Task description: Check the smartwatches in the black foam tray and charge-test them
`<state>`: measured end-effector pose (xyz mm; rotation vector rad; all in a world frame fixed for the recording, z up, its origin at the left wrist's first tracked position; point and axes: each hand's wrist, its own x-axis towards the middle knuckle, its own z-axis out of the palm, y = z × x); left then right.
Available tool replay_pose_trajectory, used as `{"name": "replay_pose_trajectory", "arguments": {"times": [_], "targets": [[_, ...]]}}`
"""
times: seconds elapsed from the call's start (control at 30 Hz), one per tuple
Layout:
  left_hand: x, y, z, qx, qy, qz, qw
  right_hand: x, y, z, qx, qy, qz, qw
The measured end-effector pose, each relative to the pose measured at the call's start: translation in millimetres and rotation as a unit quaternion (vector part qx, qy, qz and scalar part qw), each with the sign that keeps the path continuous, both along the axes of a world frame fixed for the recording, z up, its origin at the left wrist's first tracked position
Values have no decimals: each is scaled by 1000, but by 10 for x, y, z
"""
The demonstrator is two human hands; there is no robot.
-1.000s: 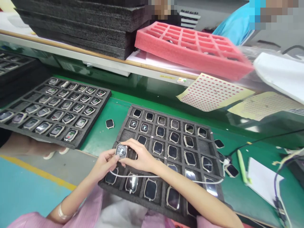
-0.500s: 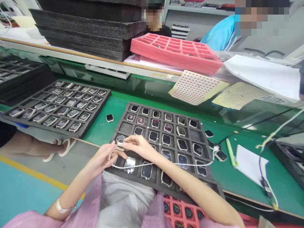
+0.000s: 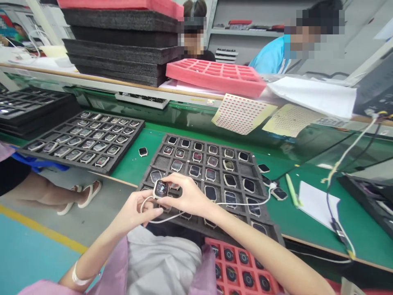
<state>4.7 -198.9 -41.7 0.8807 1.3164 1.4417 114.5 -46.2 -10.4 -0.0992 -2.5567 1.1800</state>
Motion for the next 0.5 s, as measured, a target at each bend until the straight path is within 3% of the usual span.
{"name": "replay_pose_trajectory", "arguments": {"times": [0.23,0.37,0.5], "targets": [[-34,352,-71,-11,-15,105,994,-98,186,-138,103,94,4,990],[-115,570,-201,-1,-78,106,991,-240,421,-267,144,93,15,985],[-149,663,-355,-32,-101,105,989,-319,586,-414,119,60,36,990]]}}
